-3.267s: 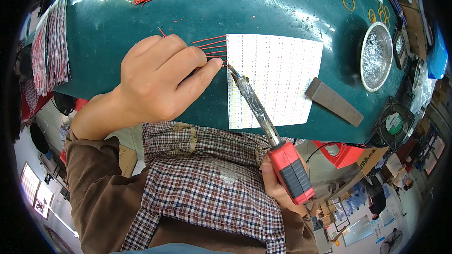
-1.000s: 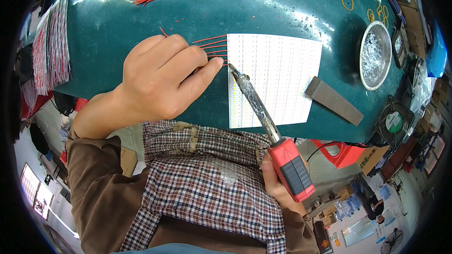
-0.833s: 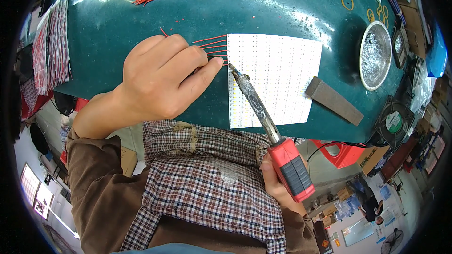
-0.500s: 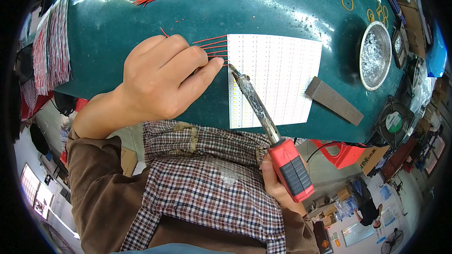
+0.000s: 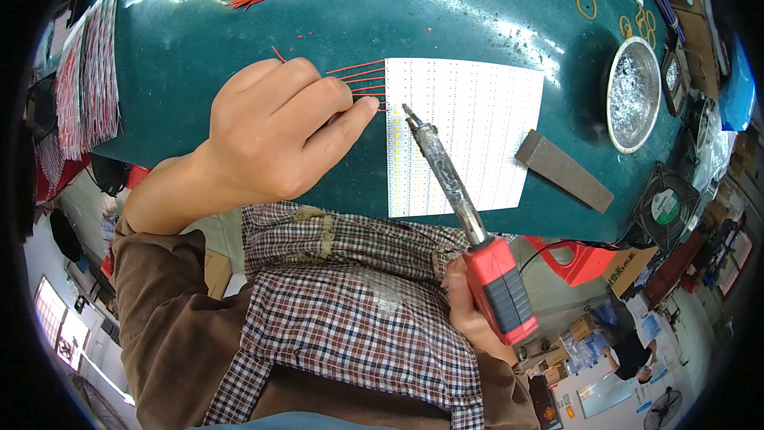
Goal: The person places wires onto the edge of a circuit board and solders them to the board using a soldering iron.
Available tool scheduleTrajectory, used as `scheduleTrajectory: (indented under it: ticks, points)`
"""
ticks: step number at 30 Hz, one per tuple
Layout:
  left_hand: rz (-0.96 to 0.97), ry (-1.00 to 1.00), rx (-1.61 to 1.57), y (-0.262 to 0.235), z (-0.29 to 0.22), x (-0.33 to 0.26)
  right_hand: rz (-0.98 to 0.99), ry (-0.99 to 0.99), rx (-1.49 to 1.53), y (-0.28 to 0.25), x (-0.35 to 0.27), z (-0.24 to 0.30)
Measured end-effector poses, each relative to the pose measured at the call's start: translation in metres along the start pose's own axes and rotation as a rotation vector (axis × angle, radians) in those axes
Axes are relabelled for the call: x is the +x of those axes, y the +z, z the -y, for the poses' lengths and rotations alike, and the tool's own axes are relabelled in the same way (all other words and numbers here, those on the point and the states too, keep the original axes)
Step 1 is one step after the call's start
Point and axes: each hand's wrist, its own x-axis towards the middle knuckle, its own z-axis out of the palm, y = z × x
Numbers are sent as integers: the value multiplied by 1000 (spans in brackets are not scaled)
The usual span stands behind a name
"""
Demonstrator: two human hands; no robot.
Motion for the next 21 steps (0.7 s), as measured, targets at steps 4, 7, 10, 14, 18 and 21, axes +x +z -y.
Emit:
scheduleTrajectory:
  ticks: [4,7,10,14,18,21]
  points:
    - [-21,-10,-3,1,0,0,-73,8,129,5,4,9]
    - [13,5,10,-1,0,1,-83,-10,149,6,5,6]
    - [22,5,18,0,0,-1,-114,-63,104,0,7,7]
    - [49,-16,37,-5,2,-1,-362,-169,170,-4,17,5]
    - [63,-57,53,-12,4,1,-617,-298,248,-24,26,3]
    - [104,-94,45,-20,2,0,-725,-376,239,-44,29,5]
